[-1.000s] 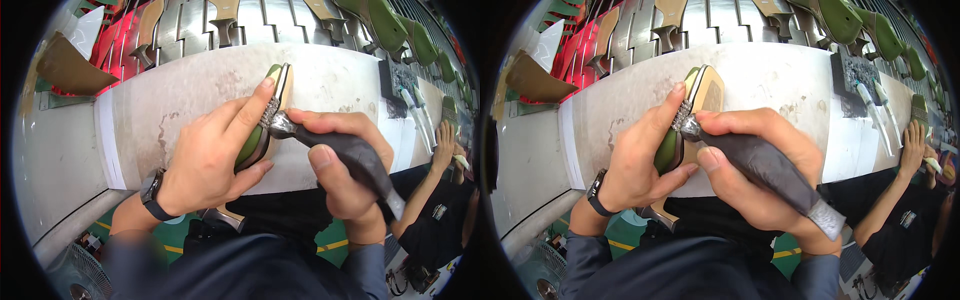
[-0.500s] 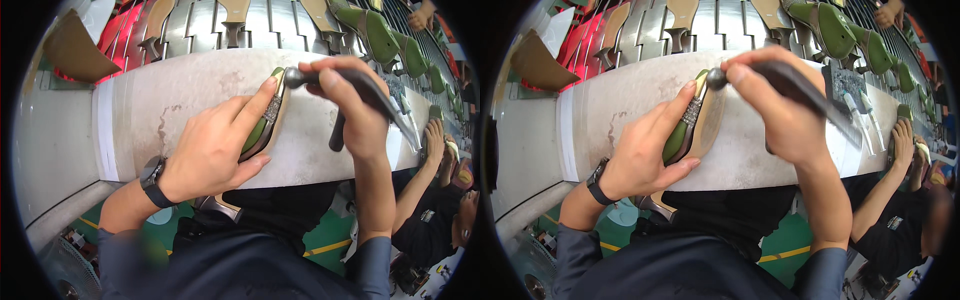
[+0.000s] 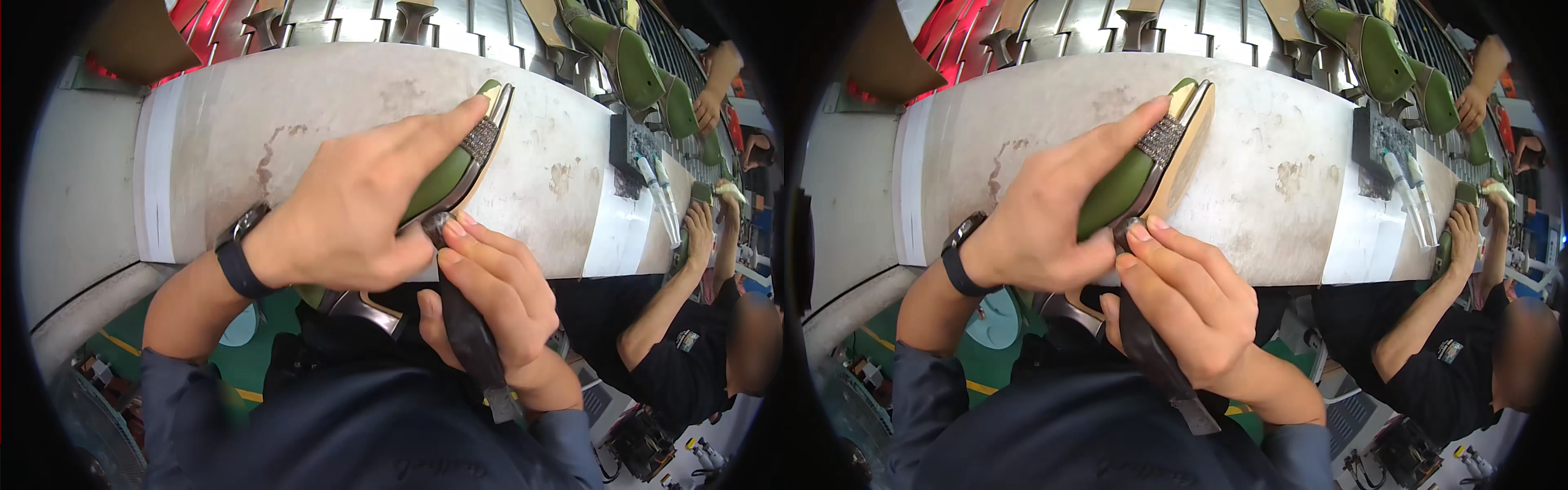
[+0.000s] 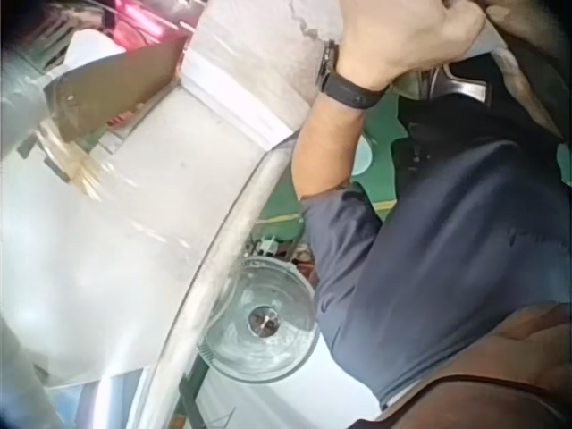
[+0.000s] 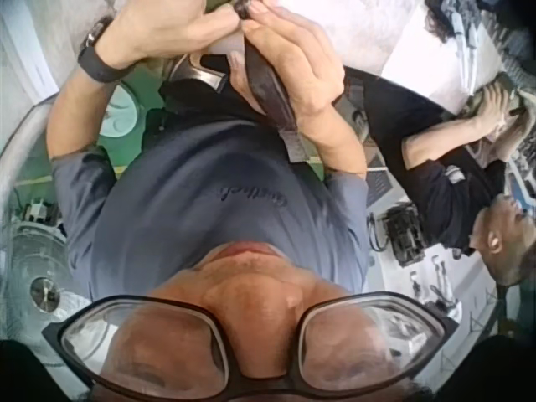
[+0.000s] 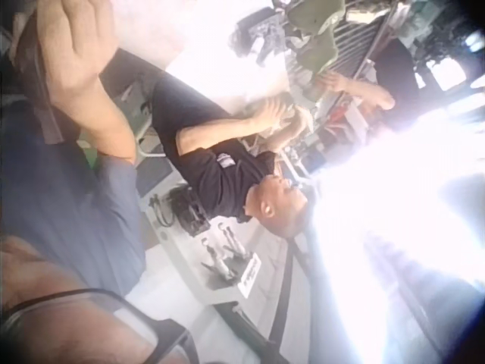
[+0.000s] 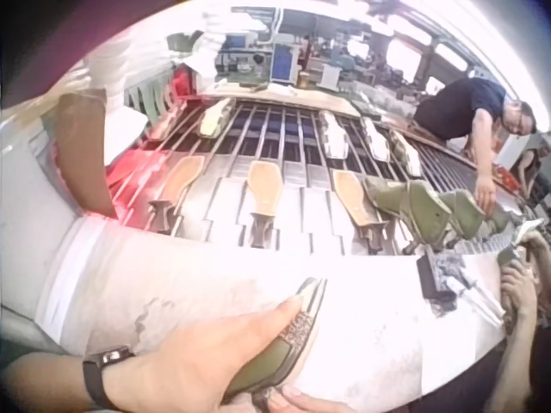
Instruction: The person applies adhesive to shoes using a syringe, presses and attaches the outsoles by hand, and hammers along the edges using a cobbler hammer.
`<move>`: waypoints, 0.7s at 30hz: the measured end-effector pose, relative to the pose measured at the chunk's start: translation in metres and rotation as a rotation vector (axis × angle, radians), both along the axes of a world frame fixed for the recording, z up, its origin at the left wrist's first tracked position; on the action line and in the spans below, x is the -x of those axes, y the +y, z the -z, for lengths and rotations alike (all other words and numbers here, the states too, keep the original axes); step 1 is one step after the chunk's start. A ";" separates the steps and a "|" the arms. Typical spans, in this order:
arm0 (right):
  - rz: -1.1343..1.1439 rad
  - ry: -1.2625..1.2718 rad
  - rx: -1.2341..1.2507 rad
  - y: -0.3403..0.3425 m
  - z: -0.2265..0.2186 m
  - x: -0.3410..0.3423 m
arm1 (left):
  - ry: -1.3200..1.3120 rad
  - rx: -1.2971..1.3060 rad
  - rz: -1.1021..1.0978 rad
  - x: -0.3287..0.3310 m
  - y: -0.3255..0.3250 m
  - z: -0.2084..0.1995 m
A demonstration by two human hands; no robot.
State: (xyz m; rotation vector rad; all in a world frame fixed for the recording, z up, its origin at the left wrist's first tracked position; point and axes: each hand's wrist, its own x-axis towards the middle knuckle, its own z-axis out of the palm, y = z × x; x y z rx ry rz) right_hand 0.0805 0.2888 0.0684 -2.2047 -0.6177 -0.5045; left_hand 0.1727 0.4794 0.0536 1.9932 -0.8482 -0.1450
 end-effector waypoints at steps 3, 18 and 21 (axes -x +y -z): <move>-0.043 0.077 -0.116 -0.001 0.006 0.001 | 0.118 0.166 -0.047 -0.001 0.005 0.002; -0.188 0.381 -0.300 0.008 0.009 0.012 | -0.107 0.026 -0.259 0.007 -0.005 0.012; -0.178 0.278 -0.176 0.013 0.003 0.009 | -0.075 0.011 -0.262 0.007 -0.011 0.008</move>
